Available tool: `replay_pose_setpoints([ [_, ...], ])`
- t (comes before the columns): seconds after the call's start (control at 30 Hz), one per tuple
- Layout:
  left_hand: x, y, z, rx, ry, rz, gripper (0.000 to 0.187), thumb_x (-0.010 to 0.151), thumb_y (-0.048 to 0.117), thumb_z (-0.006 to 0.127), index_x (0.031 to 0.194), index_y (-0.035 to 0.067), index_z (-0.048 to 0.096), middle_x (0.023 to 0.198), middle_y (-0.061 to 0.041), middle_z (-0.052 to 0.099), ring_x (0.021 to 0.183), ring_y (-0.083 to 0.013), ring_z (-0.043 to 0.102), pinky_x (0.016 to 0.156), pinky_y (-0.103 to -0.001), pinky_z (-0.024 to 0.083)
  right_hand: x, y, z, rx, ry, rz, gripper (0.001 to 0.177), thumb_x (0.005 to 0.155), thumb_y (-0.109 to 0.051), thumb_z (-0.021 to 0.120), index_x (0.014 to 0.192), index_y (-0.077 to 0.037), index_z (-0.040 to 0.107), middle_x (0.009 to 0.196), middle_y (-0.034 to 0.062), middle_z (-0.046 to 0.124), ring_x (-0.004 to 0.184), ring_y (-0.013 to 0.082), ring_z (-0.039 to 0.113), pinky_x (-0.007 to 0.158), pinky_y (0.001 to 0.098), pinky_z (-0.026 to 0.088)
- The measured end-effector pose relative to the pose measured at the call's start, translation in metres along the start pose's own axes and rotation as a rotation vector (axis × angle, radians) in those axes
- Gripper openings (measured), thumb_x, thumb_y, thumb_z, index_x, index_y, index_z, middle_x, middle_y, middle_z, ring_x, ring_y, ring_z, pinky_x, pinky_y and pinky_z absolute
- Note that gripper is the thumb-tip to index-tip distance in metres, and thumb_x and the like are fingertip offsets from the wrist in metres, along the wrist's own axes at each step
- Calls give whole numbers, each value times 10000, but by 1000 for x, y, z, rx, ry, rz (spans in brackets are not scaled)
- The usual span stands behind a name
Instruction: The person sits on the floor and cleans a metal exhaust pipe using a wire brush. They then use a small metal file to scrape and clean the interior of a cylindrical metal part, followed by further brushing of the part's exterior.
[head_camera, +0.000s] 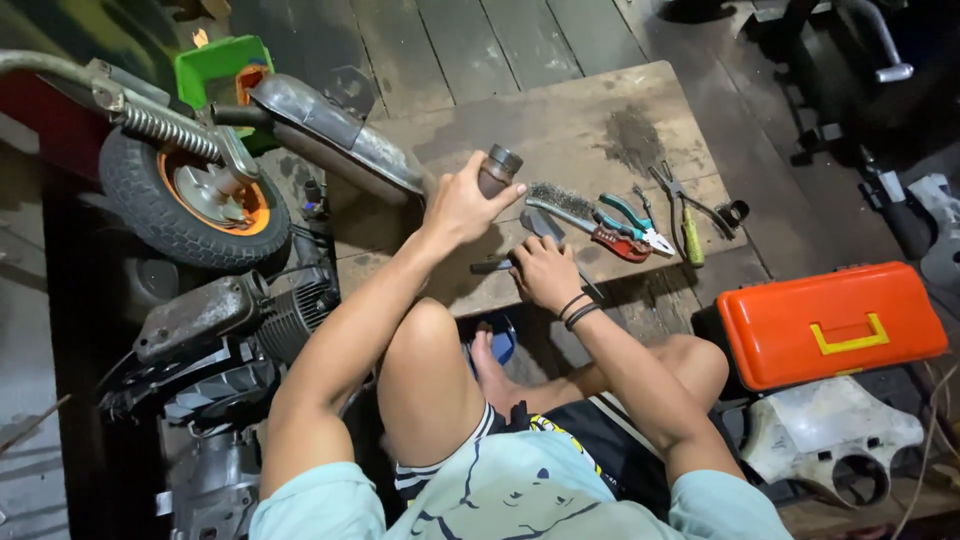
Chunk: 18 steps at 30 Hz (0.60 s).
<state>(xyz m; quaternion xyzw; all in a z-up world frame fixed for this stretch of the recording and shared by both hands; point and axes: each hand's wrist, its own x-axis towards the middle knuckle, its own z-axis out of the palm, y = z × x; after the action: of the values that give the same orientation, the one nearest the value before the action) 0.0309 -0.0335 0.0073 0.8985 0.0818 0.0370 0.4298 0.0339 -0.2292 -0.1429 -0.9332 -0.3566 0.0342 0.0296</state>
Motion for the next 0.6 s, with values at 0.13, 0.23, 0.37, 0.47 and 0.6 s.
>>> replay_pose_setpoints([
  [0.13,3,-4,-1,16,8,-16,548,780,677,696,1028,205,572,747,-147,641,796,-385,708,679,-435,500,9,14,21,-72,32,-66,311,855,-412,679,1079,-219,581,1072,3,536,1054,230,521,878,461,429],
  [0.23,8,-7,-3,39,23,-26,541,774,682,697,1036,227,568,752,-125,651,801,-364,719,682,-425,514,12,16,2,16,197,-47,238,886,-343,655,1073,-209,594,980,10,568,882,227,667,738,386,517],
  [0.37,3,-4,-2,46,-7,-26,511,783,657,699,1029,230,564,740,-114,645,793,-354,722,670,-412,509,6,20,-58,321,327,103,342,921,-151,592,1248,-103,501,877,195,644,818,423,692,691,520,534],
  [0.47,2,-2,3,73,-33,-22,486,800,628,689,1046,230,560,768,-126,674,812,-359,732,677,-419,517,12,33,-78,772,416,246,493,916,-63,544,1408,-66,515,832,254,699,716,416,693,636,514,535],
  [0.6,7,-5,9,92,-47,-4,506,793,622,699,1074,226,560,803,-167,705,843,-389,743,694,-438,533,12,37,-91,1294,550,248,221,1077,-95,515,1262,11,570,688,133,640,453,209,650,427,301,514],
])
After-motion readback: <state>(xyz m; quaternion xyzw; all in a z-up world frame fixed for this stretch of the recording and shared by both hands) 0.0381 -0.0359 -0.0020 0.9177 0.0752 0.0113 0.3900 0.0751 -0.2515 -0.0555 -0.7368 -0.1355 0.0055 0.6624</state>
